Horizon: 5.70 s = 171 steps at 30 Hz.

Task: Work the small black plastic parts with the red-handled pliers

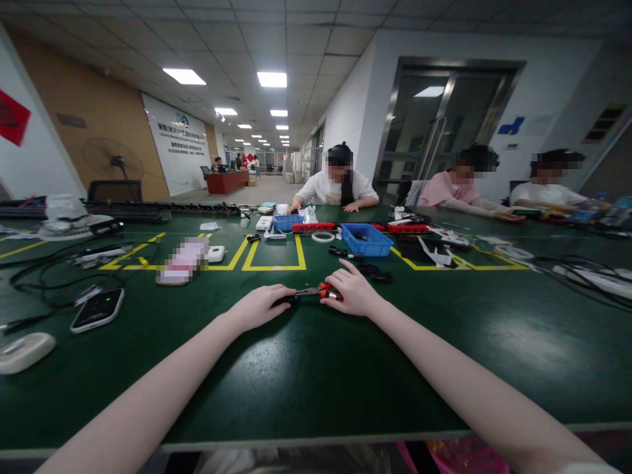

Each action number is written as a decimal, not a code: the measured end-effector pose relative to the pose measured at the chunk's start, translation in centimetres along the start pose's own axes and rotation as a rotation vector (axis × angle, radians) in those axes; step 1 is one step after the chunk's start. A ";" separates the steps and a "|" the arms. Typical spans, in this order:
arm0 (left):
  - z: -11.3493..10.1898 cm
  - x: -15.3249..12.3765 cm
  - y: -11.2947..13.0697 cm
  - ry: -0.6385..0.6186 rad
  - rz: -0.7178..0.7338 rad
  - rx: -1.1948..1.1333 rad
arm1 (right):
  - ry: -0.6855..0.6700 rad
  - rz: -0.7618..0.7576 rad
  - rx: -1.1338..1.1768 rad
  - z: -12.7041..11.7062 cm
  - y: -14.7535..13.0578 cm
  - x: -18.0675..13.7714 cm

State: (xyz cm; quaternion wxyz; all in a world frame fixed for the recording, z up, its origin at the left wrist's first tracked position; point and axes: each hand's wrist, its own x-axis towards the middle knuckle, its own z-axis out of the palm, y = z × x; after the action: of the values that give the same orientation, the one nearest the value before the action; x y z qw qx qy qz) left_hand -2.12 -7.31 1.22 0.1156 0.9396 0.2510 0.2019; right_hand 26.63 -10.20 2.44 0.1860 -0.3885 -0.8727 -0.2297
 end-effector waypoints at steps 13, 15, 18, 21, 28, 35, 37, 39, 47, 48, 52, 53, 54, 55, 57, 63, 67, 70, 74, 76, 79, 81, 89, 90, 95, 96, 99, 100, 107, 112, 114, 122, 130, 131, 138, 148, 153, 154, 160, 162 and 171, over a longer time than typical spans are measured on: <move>-0.4 0.0 0.3 -0.025 -0.044 0.030 | 0.014 0.016 0.005 -0.1 -0.2 0.0; -0.4 0.0 0.3 -0.020 -0.042 0.025 | 0.016 0.016 0.006 -0.1 -0.1 0.0; -0.3 -0.1 0.3 -0.016 -0.042 0.024 | 0.008 0.023 0.014 0.1 0.0 0.0; -0.3 -0.2 0.3 -0.024 -0.046 0.036 | -0.021 0.042 0.033 0.2 0.2 -0.1; -0.2 -0.1 0.1 -0.021 -0.022 0.006 | -0.045 0.056 0.052 0.4 0.3 -0.1; -0.4 -0.1 0.3 -0.024 -0.032 -0.011 | -0.097 0.063 0.062 0.3 0.3 0.0; -0.4 -0.1 0.4 -0.023 -0.036 0.006 | -0.101 0.057 0.058 0.2 0.2 0.0; -0.5 -0.1 0.4 -0.022 -0.033 0.031 | -0.089 0.048 0.054 0.1 0.2 0.0; -0.6 0.0 0.5 -0.020 -0.025 0.085 | -0.033 0.033 0.024 0.1 0.1 0.0; -0.6 0.0 0.5 -0.019 -0.026 0.085 | -0.035 0.033 0.025 0.1 0.0 0.0; -0.6 0.0 0.5 -0.016 -0.028 0.085 | -0.036 0.031 0.042 0.0 0.1 0.0; -0.6 0.0 0.5 -0.017 -0.028 0.087 | -0.035 0.033 0.045 0.0 0.1 0.0; -0.6 0.0 0.5 -0.019 -0.031 0.089 | -0.035 0.036 0.047 0.1 0.1 0.0; -0.5 0.0 0.5 -0.020 -0.034 0.091 | -0.037 0.040 0.049 0.1 0.1 0.0; -0.5 0.0 0.5 -0.022 -0.038 0.093 | -0.039 0.047 0.058 0.1 0.1 -0.1; -0.4 0.0 0.4 -0.017 -0.035 0.077 | -0.051 0.070 0.118 0.2 0.2 -0.1; -0.5 0.0 0.4 -0.017 -0.033 0.073 | -0.076 0.087 0.166 0.1 0.2 -0.1; -0.5 -0.1 0.4 -0.018 -0.037 0.074 | -0.091 0.094 0.193 0.1 0.2 0.0; -0.5 -0.1 0.3 -0.021 -0.037 0.075 | -0.108 0.097 0.184 0.1 0.2 0.0; -0.5 -0.1 0.3 -0.018 -0.036 0.072 | -0.115 0.097 0.174 0.1 0.2 0.0; -0.5 -0.2 0.4 -0.014 -0.038 0.068 | -0.127 0.096 0.171 0.0 0.2 0.0; -0.6 -0.2 0.5 -0.016 -0.039 0.067 | -0.131 0.101 0.174 -0.1 0.2 0.0; -0.4 -0.2 0.2 -0.020 -0.032 0.071 | -0.115 0.127 0.200 0.0 0.3 0.0; -0.4 -0.2 0.2 -0.020 -0.032 0.069 | -0.112 0.130 0.206 0.0 0.3 0.0; -0.4 -0.2 0.2 -0.018 -0.033 0.059 | -0.110 0.130 0.226 0.0 0.3 0.0; -0.4 -0.2 0.2 -0.019 -0.034 0.057 | -0.109 0.129 0.227 0.0 0.3 0.0; -0.4 -0.2 0.2 -0.020 -0.035 0.053 | -0.105 0.127 0.230 -0.1 0.3 0.0; -0.4 -0.2 0.3 -0.018 -0.034 0.052 | -0.103 0.127 0.231 -0.1 0.3 0.0; -0.5 -0.2 0.4 -0.021 -0.025 0.059 | -0.107 0.110 0.231 -0.1 0.3 0.1; -0.5 -0.2 0.5 -0.019 -0.032 0.057 | -0.094 0.107 0.227 0.0 0.4 0.0; -0.5 -0.2 0.5 -0.021 -0.031 0.051 | -0.093 0.098 0.222 0.0 0.3 0.0; -0.5 -0.2 0.4 -0.025 -0.045 0.031 | -0.112 0.100 0.180 0.1 0.3 0.0; -0.4 -0.2 0.3 -0.025 -0.040 0.039 | -0.082 0.091 0.182 0.0 0.2 0.0; -0.4 -0.2 0.3 -0.023 -0.038 0.038 | -0.079 0.089 0.182 -0.1 0.2 0.0; -0.5 -0.2 0.5 -0.019 -0.043 0.033 | -0.062 0.084 0.158 -0.1 0.2 0.0; -0.4 -0.2 0.2 -0.022 -0.019 0.069 | -0.066 0.064 0.133 0.7 0.5 0.0; -0.4 -0.3 0.0 -0.024 -0.015 0.081 | -0.082 0.054 0.106 0.8 0.4 0.1; -0.5 -0.3 0.0 -0.024 -0.014 0.084 | -0.083 0.053 0.098 0.8 0.4 0.1; -0.6 -0.4 0.2 -0.038 -0.021 0.087 | -0.074 0.054 0.066 0.7 0.3 0.1; -0.5 -0.4 0.1 -0.043 -0.018 0.085 | -0.066 0.050 0.064 0.7 0.2 0.1; -0.2 0.0 -0.5 -0.030 -0.021 0.058 | 0.005 0.029 0.004 0.7 0.2 -0.1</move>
State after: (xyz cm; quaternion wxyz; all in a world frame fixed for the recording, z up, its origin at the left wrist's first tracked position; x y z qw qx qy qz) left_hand -2.41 -6.88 1.20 0.0945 0.9428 0.2650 0.1790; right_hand 26.76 -9.76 1.86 0.1924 -0.4003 -0.8670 -0.2261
